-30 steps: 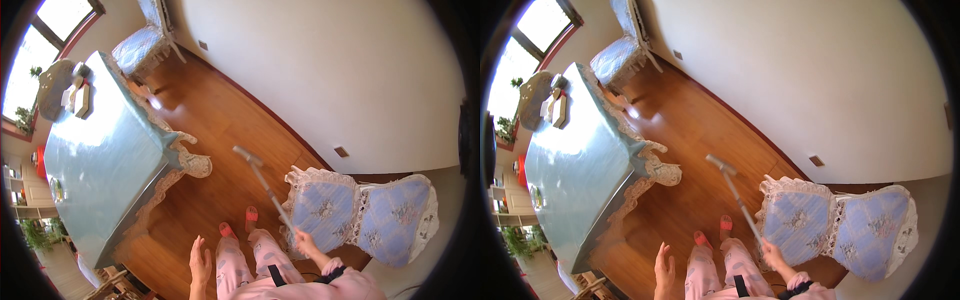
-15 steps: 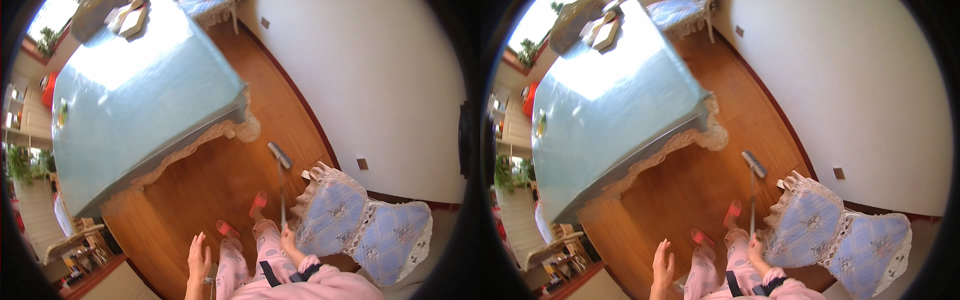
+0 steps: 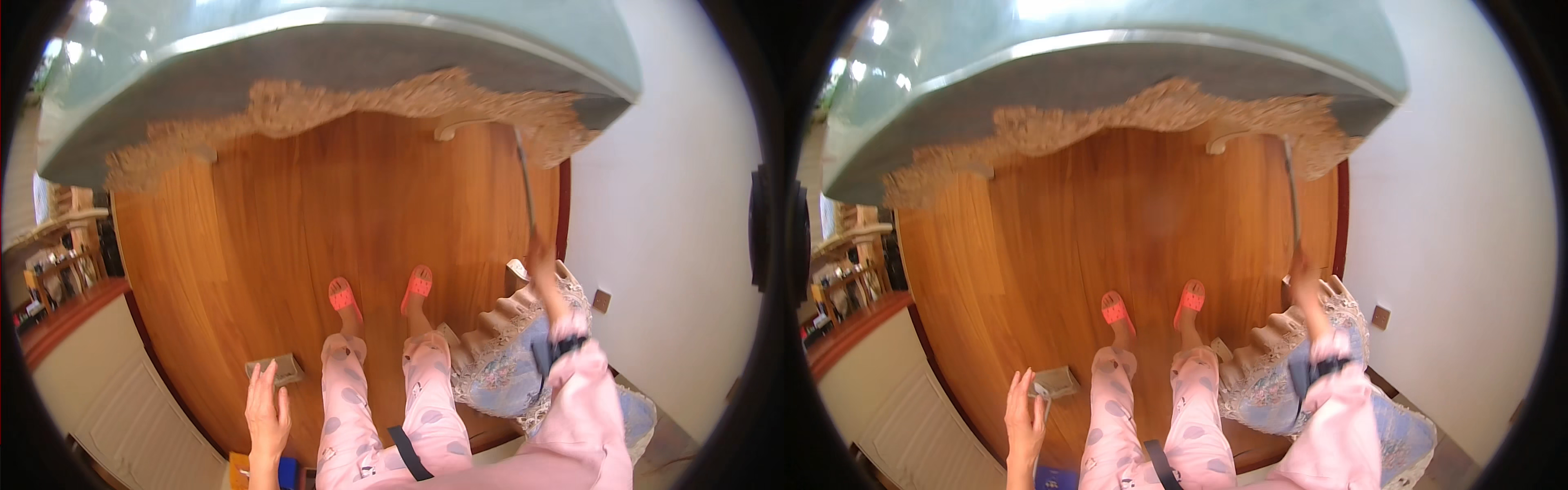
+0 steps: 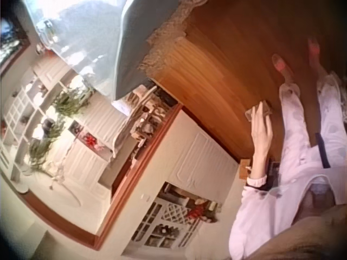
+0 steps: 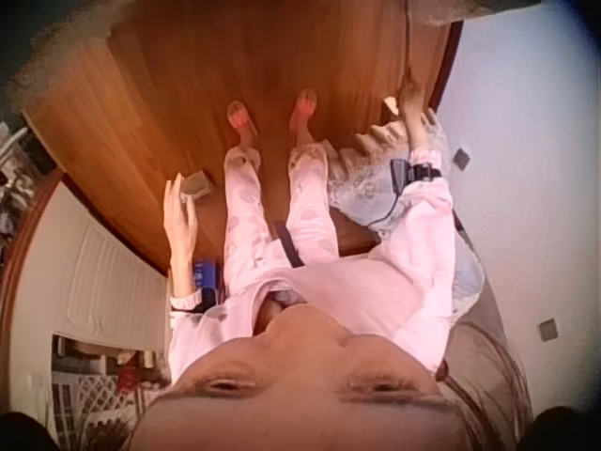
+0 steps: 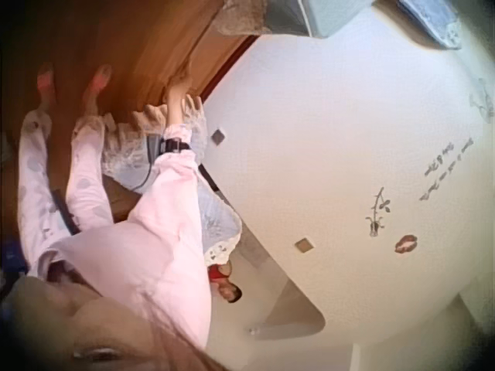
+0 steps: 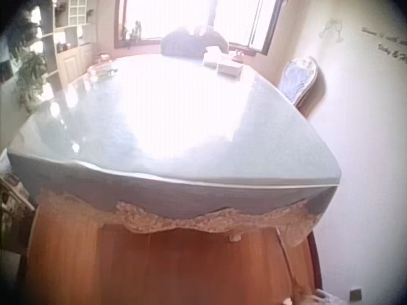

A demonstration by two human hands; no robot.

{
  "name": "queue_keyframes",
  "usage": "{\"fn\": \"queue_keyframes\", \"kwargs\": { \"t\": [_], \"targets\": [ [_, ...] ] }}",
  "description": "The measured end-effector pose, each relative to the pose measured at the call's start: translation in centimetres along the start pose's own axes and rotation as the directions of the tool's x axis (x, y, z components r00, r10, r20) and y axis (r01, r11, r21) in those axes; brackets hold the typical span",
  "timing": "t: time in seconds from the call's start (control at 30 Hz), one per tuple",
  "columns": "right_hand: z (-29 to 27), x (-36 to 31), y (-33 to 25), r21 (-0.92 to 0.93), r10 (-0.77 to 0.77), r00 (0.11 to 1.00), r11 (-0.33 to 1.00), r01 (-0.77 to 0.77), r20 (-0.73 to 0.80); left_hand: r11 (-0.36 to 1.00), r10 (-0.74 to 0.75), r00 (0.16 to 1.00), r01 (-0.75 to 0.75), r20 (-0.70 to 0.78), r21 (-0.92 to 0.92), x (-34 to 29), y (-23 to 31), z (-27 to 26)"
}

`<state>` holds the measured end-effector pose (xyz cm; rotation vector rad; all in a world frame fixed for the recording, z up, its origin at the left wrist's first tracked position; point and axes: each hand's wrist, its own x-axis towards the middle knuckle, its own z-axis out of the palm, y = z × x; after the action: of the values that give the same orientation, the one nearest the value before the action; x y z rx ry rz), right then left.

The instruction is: The person sweeps the floor using a broom and a dustpan, moving chairs aside to reach corners and under the table before collecting the gathered debris into the dustpan.

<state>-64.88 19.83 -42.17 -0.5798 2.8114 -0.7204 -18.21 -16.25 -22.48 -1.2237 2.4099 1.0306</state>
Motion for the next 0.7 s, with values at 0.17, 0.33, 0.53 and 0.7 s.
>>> {"fn": "queue_keyframes", "kwargs": {
  "t": [0.17, 0.33, 0.53, 0.7],
  "targets": [
    [5.8, 15.8, -5.3, 0.141, 0.352, 0.884, 0.902, -0.408, 0.309, 0.991, -0.134, 0.991, 0.133, 0.028, 0.015, -2.4, -3.1, 3.4],
    [9.6, 9.4, -2.0, -0.107, 0.296, 0.911, 0.955, -0.277, 0.285, 0.967, -0.239, 0.967, 0.246, 0.090, -0.068, -3.9, -4.2, 6.1],
    [2.6, -12.6, 0.0, -0.224, 0.217, 0.916, 0.964, -0.145, 0.337, 0.981, -0.162, 0.981, 0.172, 0.112, -0.088, -4.5, -5.4, 7.3],
    [-5.7, -26.2, -9.1, -0.175, 0.600, 0.628, 0.777, -0.604, 0.497, 0.966, -0.202, 0.976, 0.212, 0.081, -0.144, -5.5, -6.9, 7.2]
  ]
}}
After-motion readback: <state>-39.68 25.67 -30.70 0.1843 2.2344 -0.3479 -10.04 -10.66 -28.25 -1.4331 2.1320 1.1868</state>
